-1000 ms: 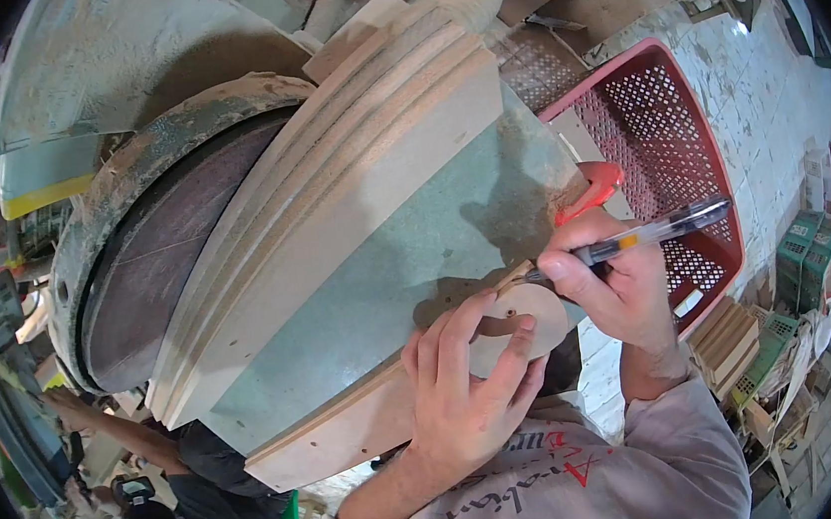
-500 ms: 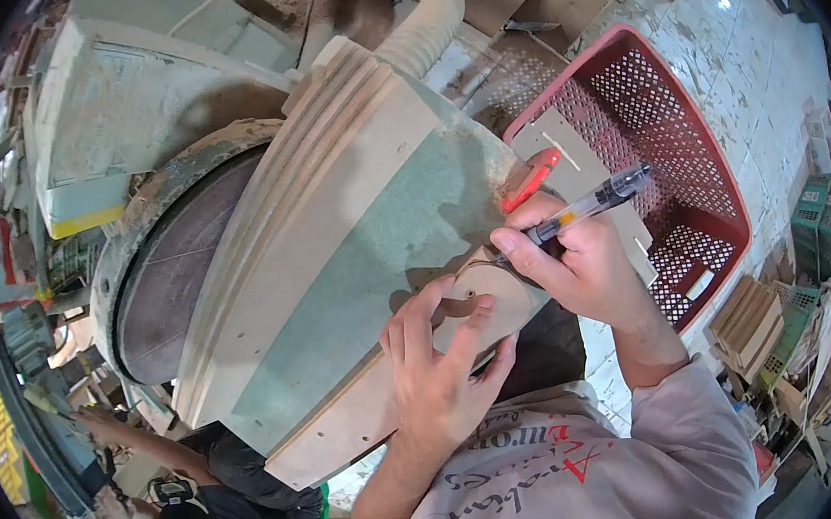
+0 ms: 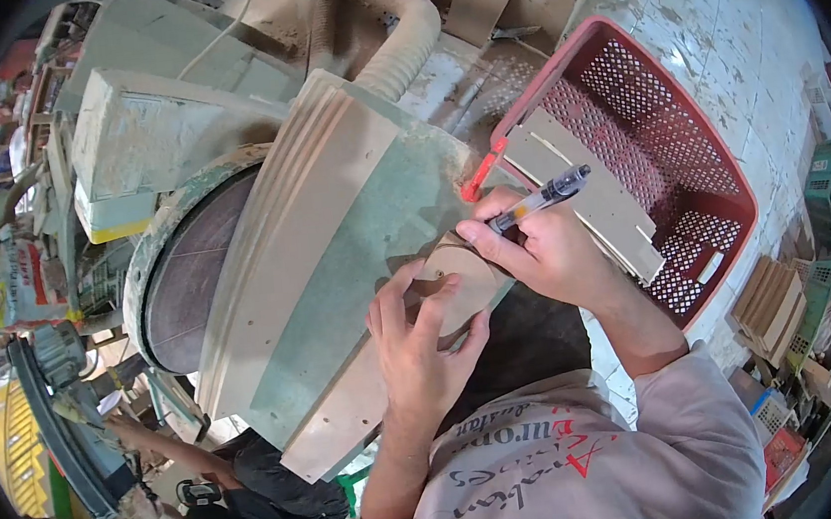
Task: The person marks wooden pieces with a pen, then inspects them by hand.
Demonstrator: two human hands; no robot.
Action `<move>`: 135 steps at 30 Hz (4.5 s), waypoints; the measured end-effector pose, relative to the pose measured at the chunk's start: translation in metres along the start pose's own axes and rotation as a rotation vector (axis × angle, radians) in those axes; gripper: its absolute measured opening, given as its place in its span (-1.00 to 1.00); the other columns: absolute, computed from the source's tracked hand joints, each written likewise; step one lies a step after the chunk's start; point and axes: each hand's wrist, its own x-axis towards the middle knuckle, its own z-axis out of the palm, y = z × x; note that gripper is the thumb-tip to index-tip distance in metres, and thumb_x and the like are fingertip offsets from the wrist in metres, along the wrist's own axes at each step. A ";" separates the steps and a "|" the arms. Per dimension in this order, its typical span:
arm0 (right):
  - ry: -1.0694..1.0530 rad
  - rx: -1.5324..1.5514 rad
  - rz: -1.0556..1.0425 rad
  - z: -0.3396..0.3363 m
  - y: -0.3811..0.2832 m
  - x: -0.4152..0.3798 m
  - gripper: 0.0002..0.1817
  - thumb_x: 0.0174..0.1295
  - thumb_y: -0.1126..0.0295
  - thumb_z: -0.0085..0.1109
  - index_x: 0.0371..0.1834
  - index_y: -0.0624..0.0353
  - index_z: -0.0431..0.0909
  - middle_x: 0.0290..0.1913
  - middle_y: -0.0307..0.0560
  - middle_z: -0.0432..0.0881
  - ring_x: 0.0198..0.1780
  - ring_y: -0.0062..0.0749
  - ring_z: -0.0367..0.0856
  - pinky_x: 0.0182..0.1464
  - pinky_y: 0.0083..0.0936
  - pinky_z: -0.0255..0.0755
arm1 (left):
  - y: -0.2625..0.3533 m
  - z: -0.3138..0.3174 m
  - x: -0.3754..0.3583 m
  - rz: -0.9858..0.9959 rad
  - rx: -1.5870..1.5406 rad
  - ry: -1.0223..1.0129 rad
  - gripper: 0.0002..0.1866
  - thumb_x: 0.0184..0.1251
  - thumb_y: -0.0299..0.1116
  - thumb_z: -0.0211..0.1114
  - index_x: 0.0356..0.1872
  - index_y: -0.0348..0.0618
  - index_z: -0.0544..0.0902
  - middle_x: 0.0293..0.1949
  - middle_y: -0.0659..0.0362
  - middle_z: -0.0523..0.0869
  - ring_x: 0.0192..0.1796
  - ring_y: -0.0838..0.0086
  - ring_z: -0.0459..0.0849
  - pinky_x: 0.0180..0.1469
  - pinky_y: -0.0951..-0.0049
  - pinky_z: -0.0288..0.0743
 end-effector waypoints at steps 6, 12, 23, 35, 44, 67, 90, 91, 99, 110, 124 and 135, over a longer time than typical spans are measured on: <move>-0.047 -0.133 -0.027 -0.007 0.007 -0.019 -0.81 0.31 0.35 0.22 -0.32 0.27 0.52 -0.47 -0.18 0.49 -0.47 -0.57 0.41 -0.43 -0.55 0.28 | 0.001 0.000 -0.001 0.001 0.024 -0.008 -0.49 -0.25 -0.44 0.56 -0.14 -0.05 0.60 0.07 0.02 0.53 0.00 0.14 0.55 0.04 0.16 0.46; 0.135 0.208 0.099 -0.012 0.007 -0.022 -0.80 0.26 0.33 0.26 -0.34 0.27 0.56 -0.70 -0.20 0.36 -0.68 -0.56 0.29 -0.58 -0.53 0.18 | 0.004 -0.002 0.000 -0.015 0.030 -0.004 -0.51 -0.23 -0.44 0.57 -0.14 -0.07 0.62 0.07 0.00 0.53 0.04 0.10 0.55 0.06 0.12 0.46; 0.011 0.017 -0.028 -0.010 0.001 -0.006 -0.71 0.30 0.26 0.21 -0.27 0.34 0.56 -0.78 0.00 0.37 -0.74 -0.25 0.40 -0.62 -0.40 0.19 | 0.006 -0.001 0.000 -0.018 0.039 0.002 -0.54 -0.22 -0.46 0.56 -0.16 -0.12 0.64 0.07 0.00 0.53 0.05 0.13 0.56 0.07 0.17 0.48; 0.066 0.261 0.094 -0.002 0.004 -0.012 -0.78 0.38 0.33 0.11 -0.07 0.24 0.60 -0.34 -0.12 0.68 -0.47 -0.61 0.51 -0.41 -0.60 0.41 | -0.001 0.004 0.001 -0.001 -0.035 0.055 -0.55 -0.21 -0.41 0.53 -0.16 -0.08 0.64 0.05 0.03 0.54 0.04 0.11 0.53 0.11 0.15 0.41; 0.005 -0.013 0.043 0.001 0.005 -0.003 -0.70 0.48 0.28 -0.07 0.12 0.15 0.52 -0.01 -0.12 0.65 -0.31 -0.63 0.52 -0.32 -0.69 0.42 | -0.009 0.015 -0.007 0.035 -0.113 0.166 -0.57 -0.13 -0.29 0.49 -0.16 -0.06 0.60 0.04 0.05 0.47 0.12 0.09 0.44 0.14 0.06 0.32; 0.133 0.018 0.006 0.011 -0.003 -0.005 -0.60 0.45 0.08 -0.07 0.11 0.14 0.50 -0.09 -0.15 0.67 -0.32 -0.57 0.55 -0.33 -0.62 0.46 | -0.023 -0.294 -0.131 0.104 -0.144 0.518 -0.62 0.31 -0.45 0.27 0.12 -0.41 0.55 0.10 -0.02 0.64 0.14 0.40 0.59 0.23 0.37 0.38; 0.164 -0.176 -0.033 0.010 0.011 -0.002 -0.48 0.47 0.00 -0.19 0.24 0.18 0.41 0.05 -0.14 0.64 -0.24 -0.56 0.52 -0.18 -0.64 0.39 | 0.002 -0.278 -0.115 0.307 -0.667 0.592 -0.69 0.09 -0.49 0.49 -0.09 -0.21 0.71 -0.06 0.07 0.74 -0.10 0.45 0.73 -0.06 0.43 0.64; 0.154 -0.169 -0.038 0.009 0.013 -0.002 -0.48 0.47 0.00 -0.19 0.24 0.18 0.41 0.05 -0.14 0.64 -0.24 -0.56 0.52 -0.18 -0.64 0.39 | -0.001 -0.280 -0.115 0.213 -0.576 0.614 -0.68 0.08 -0.49 0.50 -0.09 -0.24 0.70 -0.07 0.07 0.74 -0.10 0.51 0.71 -0.07 0.51 0.62; 0.149 -0.122 0.006 0.001 0.018 0.002 -0.48 0.46 0.01 -0.16 0.25 0.16 0.41 0.06 -0.15 0.64 -0.20 -0.54 0.53 -0.14 -0.60 0.40 | -0.005 -0.264 -0.106 0.205 -0.449 0.486 -0.75 0.08 -0.41 0.46 -0.17 -0.15 0.73 -0.18 0.13 0.73 -0.17 0.53 0.67 -0.03 0.56 0.54; 0.033 0.793 0.236 0.006 -0.040 -0.037 -0.31 0.40 -0.21 -0.22 0.28 0.18 0.33 0.23 -0.02 0.49 0.26 -0.32 0.45 0.19 -0.44 0.39 | 0.035 -0.058 -0.041 0.182 0.013 0.212 -0.72 -0.10 -0.24 0.40 -0.36 -0.20 0.73 -0.08 -0.06 0.58 0.13 0.11 0.43 0.12 -0.03 0.28; 0.137 0.075 0.026 -0.007 0.006 -0.020 -0.66 0.27 0.29 0.28 -0.02 0.29 0.52 -0.03 -0.07 0.56 0.02 -0.44 0.50 0.16 -0.50 0.36 | -0.017 -0.056 -0.082 0.083 -0.159 0.482 -0.62 0.05 -0.25 0.38 -0.05 -0.04 0.66 0.06 0.06 0.56 0.23 0.18 0.41 0.28 -0.03 0.14; 0.009 -0.372 -0.060 -0.004 0.007 -0.020 -0.61 0.30 0.28 0.26 0.03 0.37 0.52 -0.10 -0.03 0.58 -0.04 -0.37 0.51 0.11 -0.48 0.37 | -0.129 -0.114 -0.280 -0.783 -0.511 0.801 -0.72 0.37 -0.40 0.17 0.01 -0.32 0.64 -0.19 0.05 0.64 -0.13 0.41 0.61 -0.08 0.47 0.44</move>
